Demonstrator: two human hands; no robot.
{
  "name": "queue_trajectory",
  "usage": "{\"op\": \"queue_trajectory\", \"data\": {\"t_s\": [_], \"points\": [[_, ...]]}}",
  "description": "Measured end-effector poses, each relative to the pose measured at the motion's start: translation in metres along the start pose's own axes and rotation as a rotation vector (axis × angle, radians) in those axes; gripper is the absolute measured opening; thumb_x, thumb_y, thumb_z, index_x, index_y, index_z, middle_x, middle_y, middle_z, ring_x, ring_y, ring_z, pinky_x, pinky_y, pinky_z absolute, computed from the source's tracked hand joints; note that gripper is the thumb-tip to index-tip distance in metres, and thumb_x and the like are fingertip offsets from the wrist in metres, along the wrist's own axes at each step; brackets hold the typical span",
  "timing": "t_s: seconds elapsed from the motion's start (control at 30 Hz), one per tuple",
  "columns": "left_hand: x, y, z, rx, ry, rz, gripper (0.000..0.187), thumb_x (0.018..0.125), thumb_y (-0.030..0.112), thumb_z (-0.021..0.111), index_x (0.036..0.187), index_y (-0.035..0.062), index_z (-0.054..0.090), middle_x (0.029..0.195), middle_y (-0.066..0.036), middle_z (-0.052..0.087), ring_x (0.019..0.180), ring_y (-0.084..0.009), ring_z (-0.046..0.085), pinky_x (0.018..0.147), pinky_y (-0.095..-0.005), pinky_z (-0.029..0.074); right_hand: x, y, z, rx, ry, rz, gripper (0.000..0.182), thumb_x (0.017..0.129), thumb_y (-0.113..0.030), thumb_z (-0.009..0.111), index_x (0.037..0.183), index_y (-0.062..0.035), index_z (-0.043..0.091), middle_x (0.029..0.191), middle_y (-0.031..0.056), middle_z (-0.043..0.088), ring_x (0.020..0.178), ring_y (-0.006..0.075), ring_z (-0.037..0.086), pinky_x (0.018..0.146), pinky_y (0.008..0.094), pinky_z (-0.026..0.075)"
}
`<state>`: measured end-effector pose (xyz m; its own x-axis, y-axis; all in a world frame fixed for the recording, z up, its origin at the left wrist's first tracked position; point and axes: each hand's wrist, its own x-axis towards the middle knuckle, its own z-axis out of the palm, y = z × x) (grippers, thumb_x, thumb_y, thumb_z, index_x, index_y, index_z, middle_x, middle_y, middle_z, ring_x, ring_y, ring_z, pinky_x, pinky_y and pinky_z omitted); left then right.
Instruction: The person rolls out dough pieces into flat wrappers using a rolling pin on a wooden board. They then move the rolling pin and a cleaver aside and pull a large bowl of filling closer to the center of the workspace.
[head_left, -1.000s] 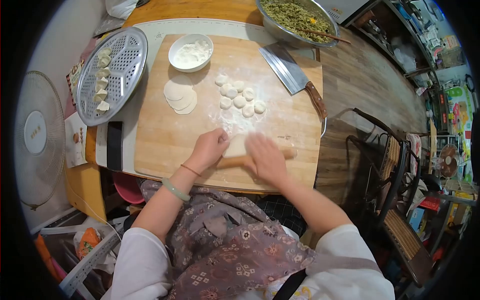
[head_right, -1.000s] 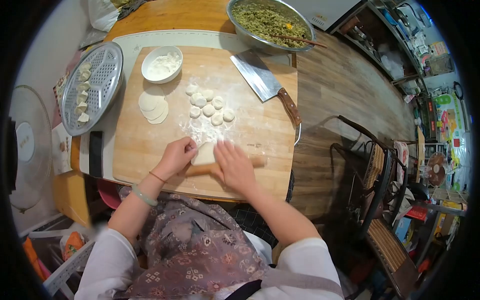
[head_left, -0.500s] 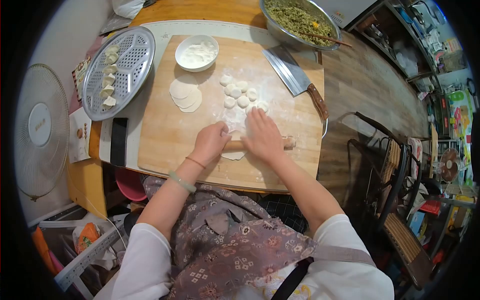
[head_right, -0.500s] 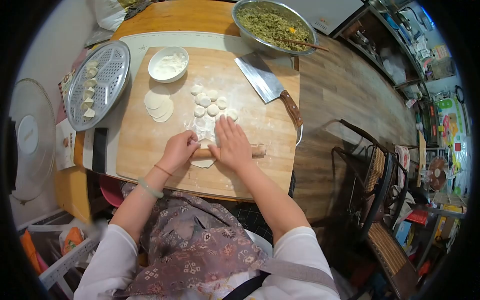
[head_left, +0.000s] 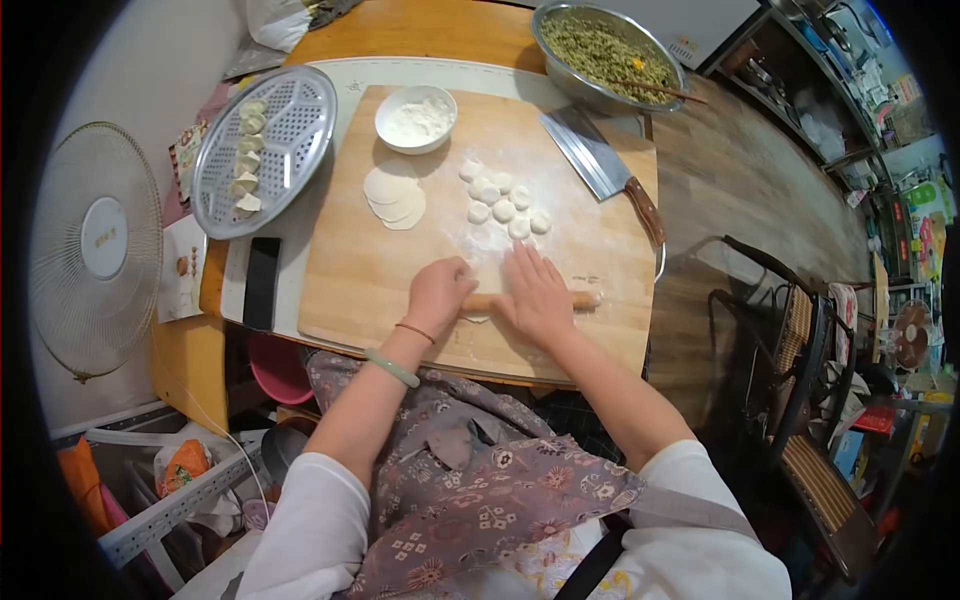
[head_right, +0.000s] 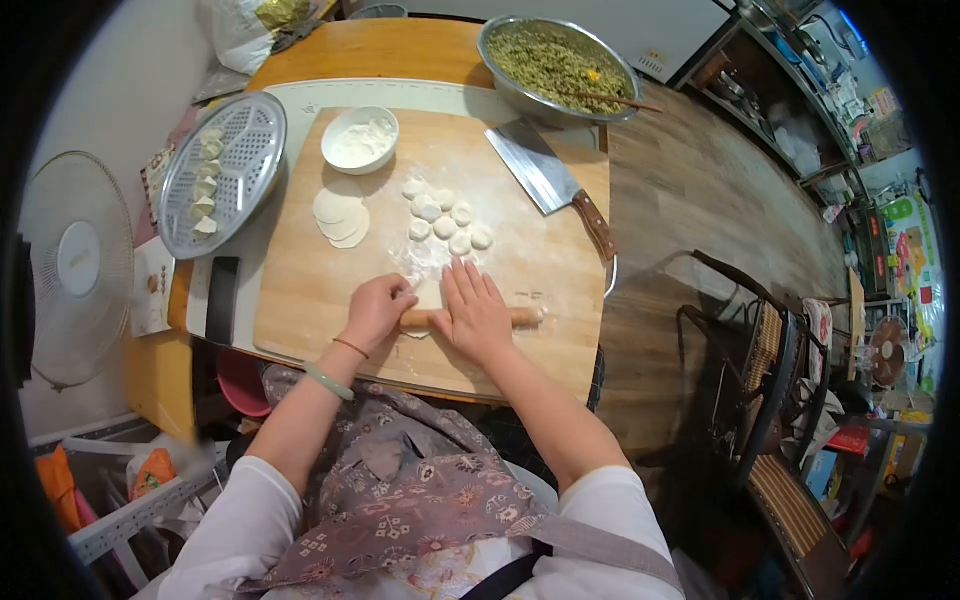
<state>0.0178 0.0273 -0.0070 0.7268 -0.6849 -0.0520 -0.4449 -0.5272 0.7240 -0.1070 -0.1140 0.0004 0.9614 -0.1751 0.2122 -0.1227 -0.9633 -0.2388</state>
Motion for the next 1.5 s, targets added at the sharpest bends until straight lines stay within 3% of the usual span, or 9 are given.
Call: {"op": "queue_trajectory", "data": {"t_s": [0.07, 0.17, 0.37, 0.53, 0.83, 1.03, 1.13, 1.23, 1.5], "points": [[-0.004, -0.007, 0.004, 0.008, -0.040, 0.033, 0.020, 0.079, 0.015, 0.066, 0.094, 0.0033, 0.059, 0.073, -0.009, 0.062, 0.069, -0.0200, 0.062, 0.059, -0.0309, 0.047, -0.034, -0.006, 0.000, 0.039, -0.071, 0.014, 0.063, 0.083, -0.040, 0.056, 0.132, -0.0032, 0.043, 0.136, 0.0140, 0.044, 0.128, 0.0279, 0.038, 0.104, 0.0418, 0.029], [-0.017, -0.008, 0.003, -1.097, -0.175, -0.505, 0.027, 0.094, 0.013, 0.050, 0.118, 0.0018, 0.048, 0.106, -0.010, 0.059, 0.090, -0.0184, 0.061, 0.079, -0.0296, 0.052, -0.076, -0.015, -0.001, 0.058, -0.032, -0.063, 0.065, 0.081, -0.040, 0.059, 0.133, -0.0039, 0.041, 0.133, 0.0149, 0.046, 0.125, 0.0298, 0.040, 0.105, 0.0429, 0.028], [0.024, -0.020, -0.040, -1.396, 0.213, -0.243, 0.031, 0.094, 0.010, 0.048, 0.122, -0.0013, 0.046, 0.120, -0.013, 0.054, 0.106, -0.0199, 0.055, 0.092, -0.0314, 0.045, -0.072, -0.014, 0.004, 0.038, 0.006, -0.015, 0.057, 0.083, -0.036, 0.058, 0.131, -0.0080, 0.045, 0.130, 0.0087, 0.049, 0.122, 0.0226, 0.044, 0.105, 0.0391, 0.027], [0.072, -0.030, -0.039, 0.043, 0.647, 0.053, 0.046, 0.085, 0.006, 0.057, 0.127, -0.0040, 0.042, 0.122, -0.017, 0.053, 0.116, -0.0307, 0.049, 0.099, -0.0364, 0.039, -0.071, -0.014, 0.004, 0.063, 0.026, -0.006, 0.054, 0.084, -0.034, 0.057, 0.130, -0.0082, 0.046, 0.129, 0.0084, 0.051, 0.121, 0.0220, 0.045, 0.104, 0.0388, 0.029], [0.080, 0.018, 0.010, 0.226, 0.132, -0.088, 0.038, 0.078, 0.012, 0.065, 0.113, 0.0022, 0.055, 0.101, -0.014, 0.061, 0.091, -0.0258, 0.058, 0.080, -0.0346, 0.047, -0.069, -0.009, 0.007, 0.178, 0.131, -0.046, 0.042, 0.079, -0.019, 0.059, 0.120, -0.0102, 0.054, 0.112, 0.0073, 0.056, 0.106, 0.0228, 0.053, 0.093, 0.0379, 0.038], [0.046, 0.026, 0.028, -0.326, -0.298, -0.195, 0.026, 0.075, 0.019, 0.065, 0.095, 0.0030, 0.061, 0.080, -0.016, 0.064, 0.069, -0.0256, 0.063, 0.063, -0.0353, 0.049, -0.071, 0.037, -0.015, 0.264, 0.090, -0.068, 0.034, 0.075, -0.013, 0.060, 0.109, -0.0122, 0.059, 0.096, 0.0072, 0.056, 0.089, 0.0268, 0.055, 0.084, 0.0395, 0.042], [0.030, 0.044, 0.039, -0.124, -0.204, -0.091, 0.022, 0.078, 0.018, 0.069, 0.088, 0.0014, 0.059, 0.073, -0.007, 0.061, 0.064, -0.0135, 0.057, 0.060, -0.0278, 0.048, -0.072, 0.046, -0.031, 0.274, -0.038, -0.006, 0.039, 0.077, -0.020, 0.061, 0.115, -0.0098, 0.057, 0.109, 0.0116, 0.055, 0.102, 0.0300, 0.052, 0.090, 0.0419, 0.040], [0.013, 0.038, 0.038, -0.085, -0.276, -0.058, 0.022, 0.077, 0.021, 0.070, 0.086, 0.0019, 0.062, 0.073, -0.009, 0.062, 0.066, -0.0166, 0.059, 0.062, -0.0290, 0.048, -0.041, 0.041, -0.016, 0.045, -0.034, 0.132, 0.055, 0.081, -0.030, 0.058, 0.130, -0.0071, 0.046, 0.135, 0.0217, 0.041, 0.125, 0.0346, 0.039, 0.102, 0.0443, 0.033], [0.038, 0.033, 0.032, 0.023, -0.223, 0.066, 0.016, 0.078, 0.019, 0.062, 0.083, 0.0033, 0.064, 0.075, -0.017, 0.063, 0.072, -0.0337, 0.061, 0.069, -0.0420, 0.048, 0.040, 0.059, 0.013, 0.044, 0.220, 0.164, 0.055, 0.082, -0.024, 0.056, 0.129, 0.0015, 0.043, 0.136, 0.0229, 0.040, 0.126, 0.0356, 0.038, 0.103, 0.0445, 0.033]]}}
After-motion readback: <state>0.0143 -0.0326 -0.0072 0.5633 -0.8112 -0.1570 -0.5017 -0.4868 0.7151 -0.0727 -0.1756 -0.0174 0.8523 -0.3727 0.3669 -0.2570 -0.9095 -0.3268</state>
